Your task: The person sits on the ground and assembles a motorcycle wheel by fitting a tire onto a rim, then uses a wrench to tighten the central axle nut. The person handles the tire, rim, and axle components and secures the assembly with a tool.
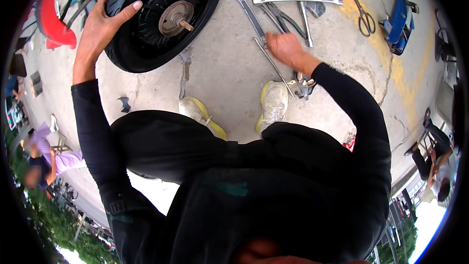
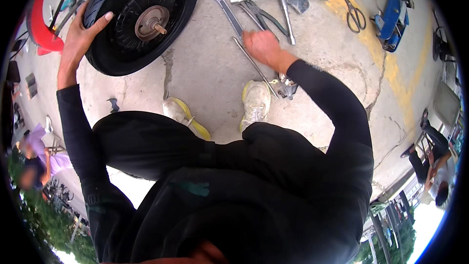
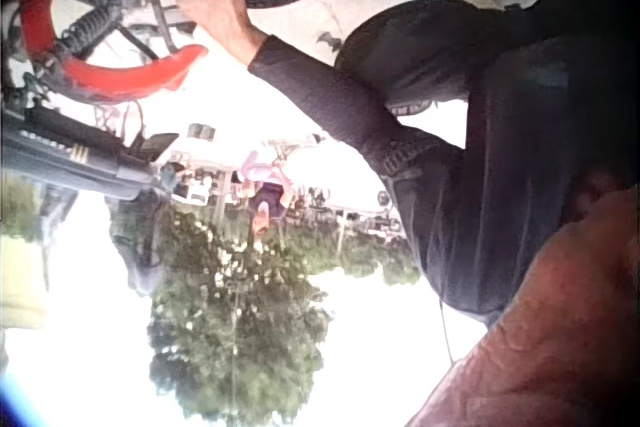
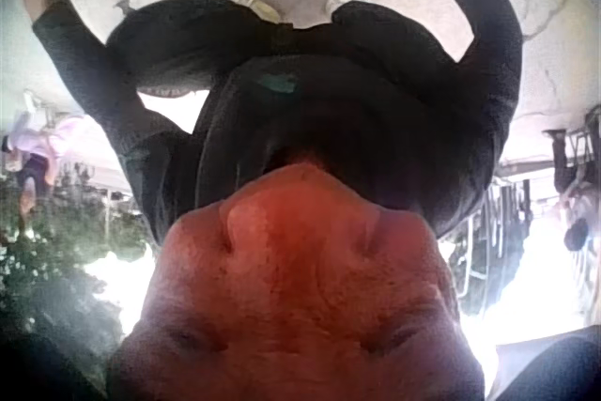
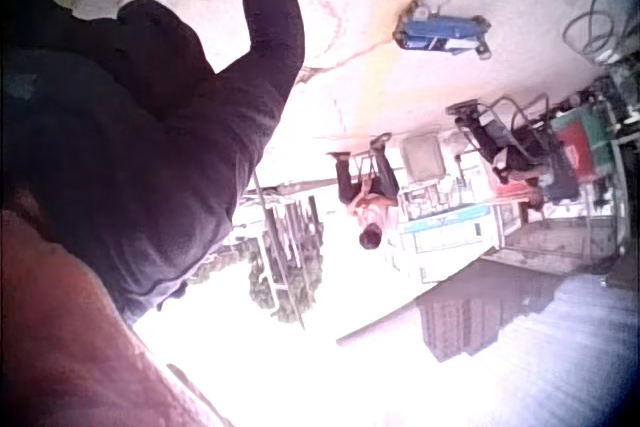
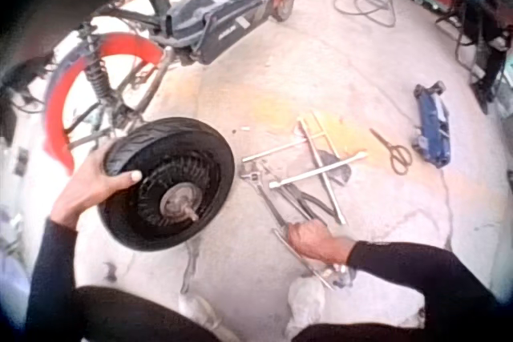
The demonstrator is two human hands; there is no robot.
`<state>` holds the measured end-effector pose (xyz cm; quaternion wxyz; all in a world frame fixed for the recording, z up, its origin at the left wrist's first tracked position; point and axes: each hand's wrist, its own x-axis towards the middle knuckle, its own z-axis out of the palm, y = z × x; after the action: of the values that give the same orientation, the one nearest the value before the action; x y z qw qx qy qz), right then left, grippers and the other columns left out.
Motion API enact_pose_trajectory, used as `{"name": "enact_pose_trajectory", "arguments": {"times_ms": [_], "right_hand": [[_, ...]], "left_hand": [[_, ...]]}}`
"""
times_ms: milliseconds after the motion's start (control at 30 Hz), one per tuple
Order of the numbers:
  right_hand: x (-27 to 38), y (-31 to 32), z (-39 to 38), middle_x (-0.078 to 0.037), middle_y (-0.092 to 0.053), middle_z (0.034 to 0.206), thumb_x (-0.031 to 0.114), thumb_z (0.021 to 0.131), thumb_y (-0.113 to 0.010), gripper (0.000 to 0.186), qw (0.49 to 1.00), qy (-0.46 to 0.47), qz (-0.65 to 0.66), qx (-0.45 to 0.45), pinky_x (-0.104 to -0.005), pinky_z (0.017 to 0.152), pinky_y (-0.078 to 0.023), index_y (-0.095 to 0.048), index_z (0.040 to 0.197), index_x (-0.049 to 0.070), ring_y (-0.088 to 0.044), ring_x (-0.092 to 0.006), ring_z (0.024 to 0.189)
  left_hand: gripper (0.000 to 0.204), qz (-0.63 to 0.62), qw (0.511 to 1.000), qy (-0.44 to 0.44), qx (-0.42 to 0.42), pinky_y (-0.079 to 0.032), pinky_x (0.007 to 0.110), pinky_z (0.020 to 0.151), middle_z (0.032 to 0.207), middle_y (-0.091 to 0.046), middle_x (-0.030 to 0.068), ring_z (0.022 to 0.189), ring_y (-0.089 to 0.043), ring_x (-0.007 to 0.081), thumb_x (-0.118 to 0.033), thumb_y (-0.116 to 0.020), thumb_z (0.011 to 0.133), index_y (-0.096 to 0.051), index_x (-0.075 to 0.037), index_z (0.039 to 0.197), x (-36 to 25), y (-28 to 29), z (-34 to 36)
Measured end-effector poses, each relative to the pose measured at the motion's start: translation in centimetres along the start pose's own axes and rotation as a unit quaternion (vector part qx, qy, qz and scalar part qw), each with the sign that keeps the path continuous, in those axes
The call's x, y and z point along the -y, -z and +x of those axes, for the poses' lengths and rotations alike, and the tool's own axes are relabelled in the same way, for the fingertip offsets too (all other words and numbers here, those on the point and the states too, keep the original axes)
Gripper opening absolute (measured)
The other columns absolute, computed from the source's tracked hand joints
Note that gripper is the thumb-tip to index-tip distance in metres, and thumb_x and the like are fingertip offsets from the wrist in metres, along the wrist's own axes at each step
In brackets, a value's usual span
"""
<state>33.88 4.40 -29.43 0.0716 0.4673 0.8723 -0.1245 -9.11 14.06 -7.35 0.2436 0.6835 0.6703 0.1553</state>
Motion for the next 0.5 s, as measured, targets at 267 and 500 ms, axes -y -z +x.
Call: {"name": "enact_pose_trajectory", "arguments": {"times_ms": [267,500], "right_hand": [[2.0,-2.8,-2.0,-0.019,-0.073,0.086,0.009,0.085,-0.06,0.015,0.981,-0.017,0.123,0.148,-0.0492,0.072,-0.057,-0.068,0.094,0.001,-0.072,-0.039,0.083],[-1.3,6.6,4.4,-0.005,-0.061,0.076,0.036,0.105,-0.058,0.04,0.775,-0.042,0.63,0.024,-0.032,0.071,-0.05,-0.052,0.122,0.001,-0.063,-0.0186,0.071]], "left_hand": [[0.115,-0.028,0.996,0.082,-0.02,-0.043,0.034,0.111,0.138,-0.057,0.0278,0.127,-0.059,0.0341,-0.063,-0.084,0.07,-0.039,0.006,0.151,3.3,1.7,0.8],[0.096,-0.149,0.988,-0.015,0.044,-0.032,0.033,0.118,0.146,-0.053,0.0191,0.136,-0.051,0.0284,-0.042,-0.085,0.075,-0.043,-0.006,0.154,1.3,2.3,-0.9]]}}
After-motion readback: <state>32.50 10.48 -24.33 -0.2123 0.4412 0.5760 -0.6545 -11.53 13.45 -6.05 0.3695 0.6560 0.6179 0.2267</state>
